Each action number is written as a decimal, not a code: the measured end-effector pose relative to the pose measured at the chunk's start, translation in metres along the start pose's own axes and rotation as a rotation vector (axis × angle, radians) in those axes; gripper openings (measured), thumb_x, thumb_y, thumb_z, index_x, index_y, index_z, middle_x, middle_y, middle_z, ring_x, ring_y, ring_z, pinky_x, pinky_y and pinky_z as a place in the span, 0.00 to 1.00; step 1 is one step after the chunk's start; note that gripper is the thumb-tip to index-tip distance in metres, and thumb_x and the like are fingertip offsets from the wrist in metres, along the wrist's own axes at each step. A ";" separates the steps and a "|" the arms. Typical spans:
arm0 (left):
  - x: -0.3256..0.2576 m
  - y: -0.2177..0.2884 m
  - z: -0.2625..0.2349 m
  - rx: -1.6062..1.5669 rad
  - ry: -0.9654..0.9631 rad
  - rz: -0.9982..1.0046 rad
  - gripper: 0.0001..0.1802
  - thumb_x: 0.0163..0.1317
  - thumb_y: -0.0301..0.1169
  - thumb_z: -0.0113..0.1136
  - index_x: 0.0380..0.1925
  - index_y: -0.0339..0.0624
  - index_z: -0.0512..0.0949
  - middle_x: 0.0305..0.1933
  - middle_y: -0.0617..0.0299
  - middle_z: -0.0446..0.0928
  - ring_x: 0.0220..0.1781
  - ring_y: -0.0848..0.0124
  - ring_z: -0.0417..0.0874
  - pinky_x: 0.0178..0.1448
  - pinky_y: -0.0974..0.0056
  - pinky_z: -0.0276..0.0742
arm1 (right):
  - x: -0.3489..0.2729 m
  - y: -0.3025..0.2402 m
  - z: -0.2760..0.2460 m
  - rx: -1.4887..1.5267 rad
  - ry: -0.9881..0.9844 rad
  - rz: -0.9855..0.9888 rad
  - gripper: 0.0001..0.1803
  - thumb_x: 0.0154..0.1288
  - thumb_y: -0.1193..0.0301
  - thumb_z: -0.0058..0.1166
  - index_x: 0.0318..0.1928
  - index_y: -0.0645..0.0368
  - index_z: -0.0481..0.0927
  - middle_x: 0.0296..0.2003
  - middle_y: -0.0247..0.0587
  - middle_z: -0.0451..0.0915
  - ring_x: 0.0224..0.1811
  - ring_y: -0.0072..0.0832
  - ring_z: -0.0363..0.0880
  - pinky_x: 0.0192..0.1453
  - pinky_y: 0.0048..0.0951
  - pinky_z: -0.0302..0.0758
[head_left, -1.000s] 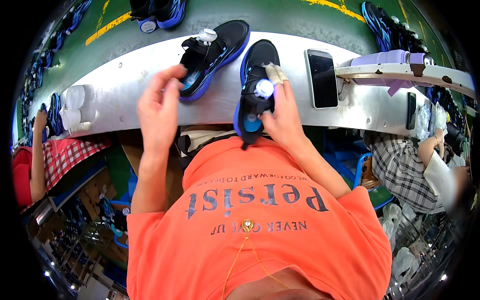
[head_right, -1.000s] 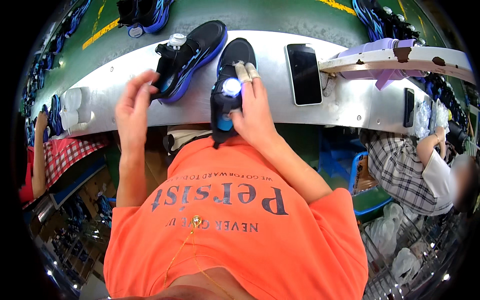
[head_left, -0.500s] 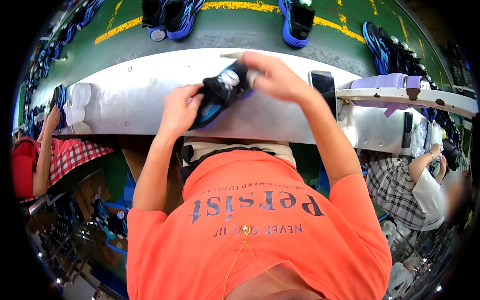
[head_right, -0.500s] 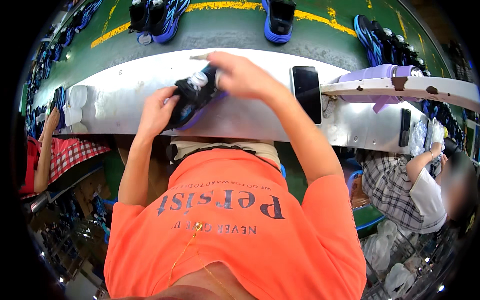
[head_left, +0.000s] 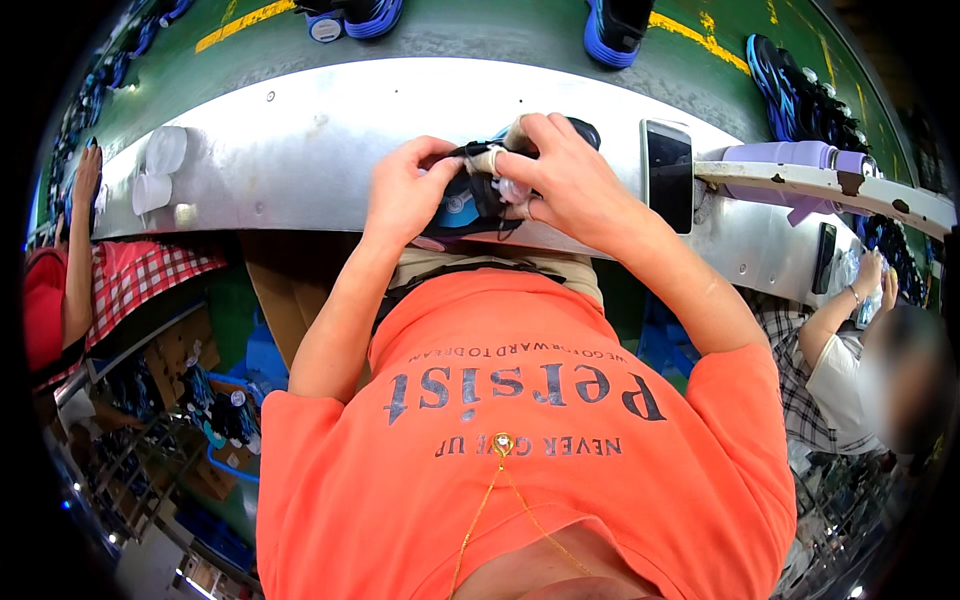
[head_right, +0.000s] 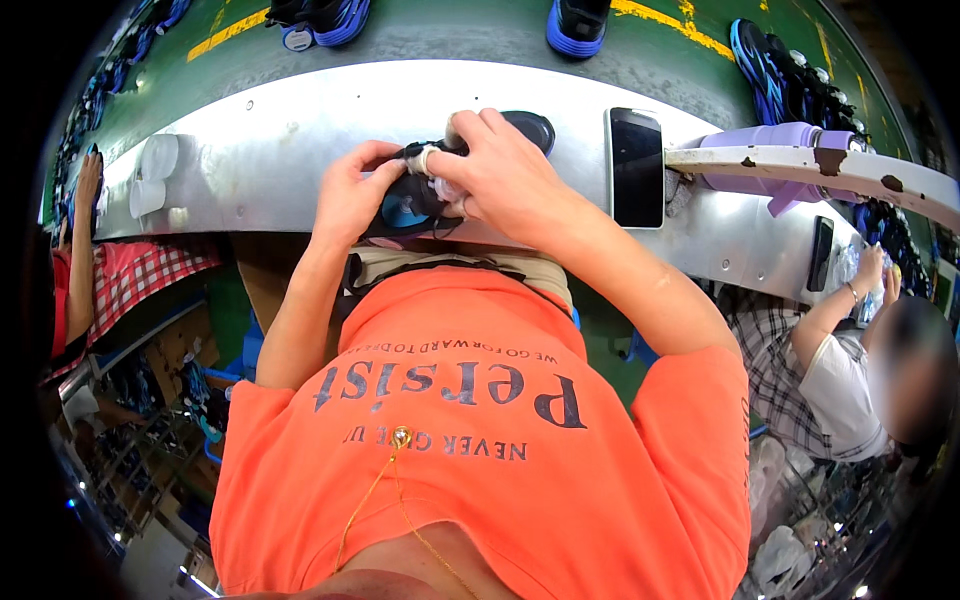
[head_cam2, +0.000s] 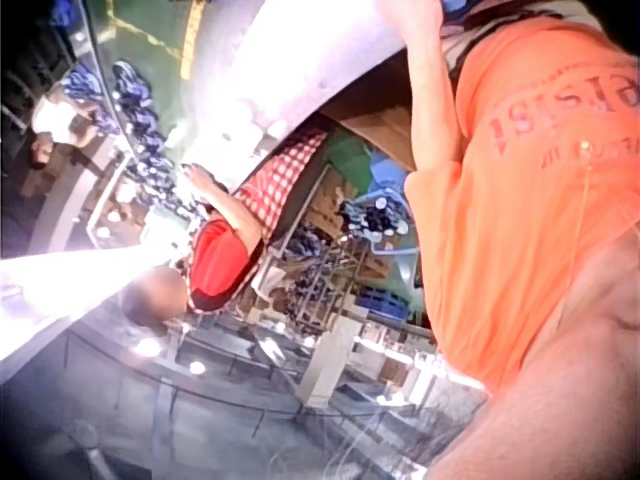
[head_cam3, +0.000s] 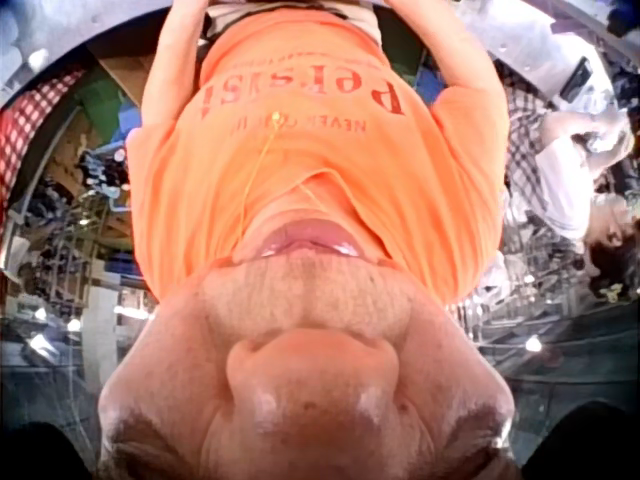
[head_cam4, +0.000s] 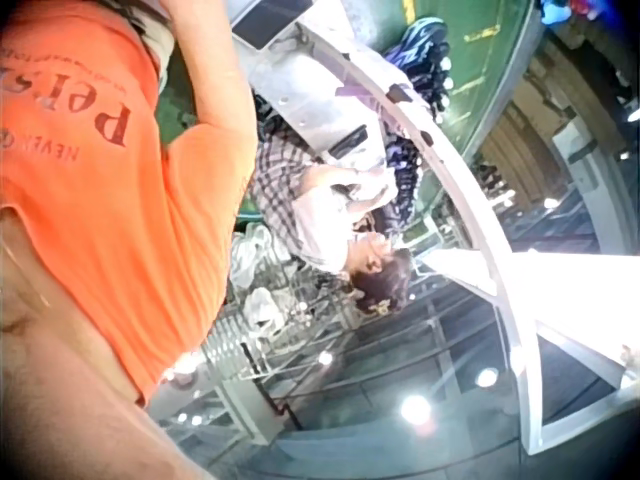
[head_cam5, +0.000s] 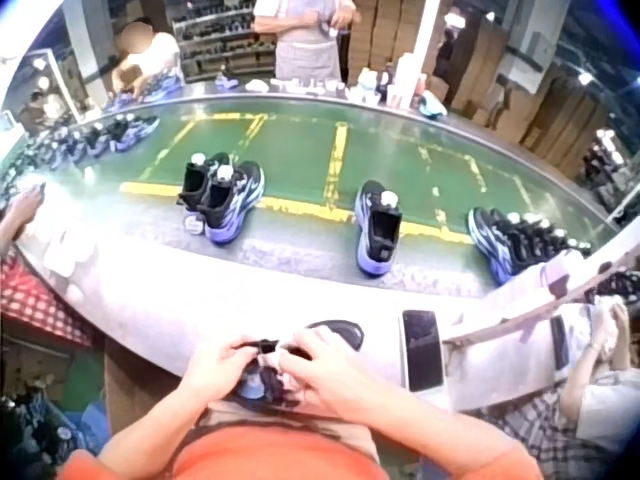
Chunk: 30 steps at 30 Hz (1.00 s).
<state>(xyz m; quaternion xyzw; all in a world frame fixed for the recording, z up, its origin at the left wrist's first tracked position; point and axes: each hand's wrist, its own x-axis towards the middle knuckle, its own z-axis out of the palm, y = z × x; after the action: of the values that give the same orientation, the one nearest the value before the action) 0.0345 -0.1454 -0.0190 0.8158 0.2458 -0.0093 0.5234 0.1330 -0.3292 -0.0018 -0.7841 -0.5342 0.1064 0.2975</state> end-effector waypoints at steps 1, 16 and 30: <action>-0.003 0.002 0.000 0.061 0.076 0.071 0.09 0.60 0.29 0.60 0.34 0.33 0.80 0.29 0.59 0.80 0.31 0.73 0.78 0.40 0.68 0.74 | 0.003 -0.005 -0.002 -0.056 0.036 0.014 0.23 0.45 0.74 0.64 0.45 0.48 0.77 0.36 0.43 0.72 0.43 0.42 0.71 0.42 0.38 0.72; -0.025 0.027 -0.021 -0.171 -0.510 -0.300 0.16 0.66 0.38 0.49 0.28 0.38 0.79 0.22 0.62 0.81 0.22 0.81 0.70 0.27 0.72 0.62 | -0.008 -0.010 0.008 0.242 0.101 0.142 0.22 0.52 0.70 0.65 0.50 0.54 0.78 0.30 0.40 0.76 0.33 0.34 0.76 0.38 0.31 0.73; -0.030 0.028 -0.022 -0.400 -0.554 -0.448 0.15 0.69 0.39 0.47 0.36 0.40 0.77 0.26 0.55 0.82 0.11 0.86 0.52 0.17 0.77 0.50 | -0.004 -0.013 -0.007 0.489 0.079 0.224 0.21 0.51 0.69 0.66 0.49 0.53 0.81 0.27 0.37 0.73 0.29 0.27 0.69 0.36 0.28 0.69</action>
<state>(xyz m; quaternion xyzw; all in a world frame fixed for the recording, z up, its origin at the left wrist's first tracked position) 0.0149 -0.1474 0.0231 0.5907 0.2642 -0.2946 0.7032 0.1246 -0.3314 0.0105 -0.7468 -0.3906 0.2336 0.4850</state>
